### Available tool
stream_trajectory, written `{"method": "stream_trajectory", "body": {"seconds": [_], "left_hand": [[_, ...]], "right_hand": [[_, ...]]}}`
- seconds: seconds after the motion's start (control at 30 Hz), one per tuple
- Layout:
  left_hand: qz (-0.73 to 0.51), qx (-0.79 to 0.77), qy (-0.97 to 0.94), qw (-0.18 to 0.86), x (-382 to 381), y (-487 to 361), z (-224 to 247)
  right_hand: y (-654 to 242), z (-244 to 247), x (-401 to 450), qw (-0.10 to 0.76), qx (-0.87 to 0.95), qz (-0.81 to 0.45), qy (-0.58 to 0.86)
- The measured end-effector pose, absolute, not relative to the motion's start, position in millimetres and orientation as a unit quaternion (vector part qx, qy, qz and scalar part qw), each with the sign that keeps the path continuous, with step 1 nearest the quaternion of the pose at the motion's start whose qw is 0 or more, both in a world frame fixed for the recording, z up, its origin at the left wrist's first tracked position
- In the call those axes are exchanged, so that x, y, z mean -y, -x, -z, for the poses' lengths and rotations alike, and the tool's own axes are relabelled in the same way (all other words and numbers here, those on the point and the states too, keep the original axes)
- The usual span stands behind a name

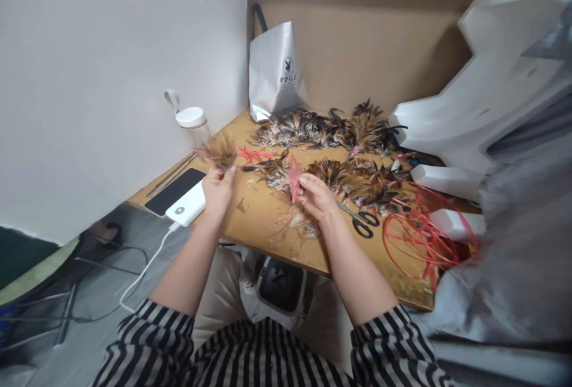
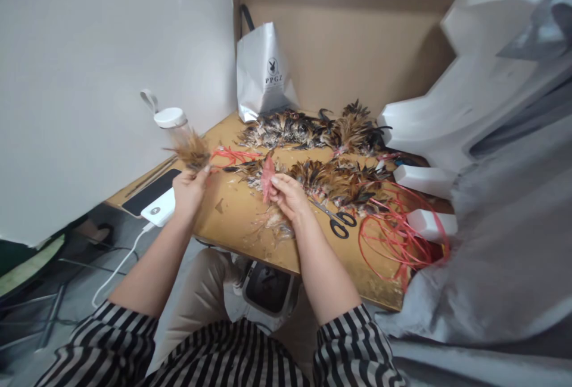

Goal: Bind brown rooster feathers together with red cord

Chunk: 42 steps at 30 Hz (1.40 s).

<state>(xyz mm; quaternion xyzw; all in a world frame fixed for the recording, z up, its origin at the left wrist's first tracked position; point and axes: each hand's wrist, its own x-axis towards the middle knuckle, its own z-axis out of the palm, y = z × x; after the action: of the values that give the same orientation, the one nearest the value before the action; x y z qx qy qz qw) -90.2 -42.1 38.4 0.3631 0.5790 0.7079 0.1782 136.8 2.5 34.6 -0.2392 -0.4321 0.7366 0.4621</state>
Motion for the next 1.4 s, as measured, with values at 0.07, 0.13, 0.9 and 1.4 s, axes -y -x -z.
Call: {"method": "stream_trajectory", "body": {"seconds": [0.07,0.13,0.9,1.4], "left_hand": [[-0.701,-0.553,-0.404,0.2,44,74,-37],[-0.693,-0.542,-0.416,0.23,43,62,-31],[-0.546,-0.378,-0.305,0.683,61,30,-19],[-0.636,-0.376,-0.29,0.609,54,17,-3]], "right_hand": [[-136,-34,-1,0.455,0.445,-0.732,0.245],[-136,-34,-1,0.451,0.452,-0.726,0.253],[-124,-24,2,0.474,0.524,-0.636,0.311],[-125,-31,7,0.41,0.577,-0.629,0.322]]}}
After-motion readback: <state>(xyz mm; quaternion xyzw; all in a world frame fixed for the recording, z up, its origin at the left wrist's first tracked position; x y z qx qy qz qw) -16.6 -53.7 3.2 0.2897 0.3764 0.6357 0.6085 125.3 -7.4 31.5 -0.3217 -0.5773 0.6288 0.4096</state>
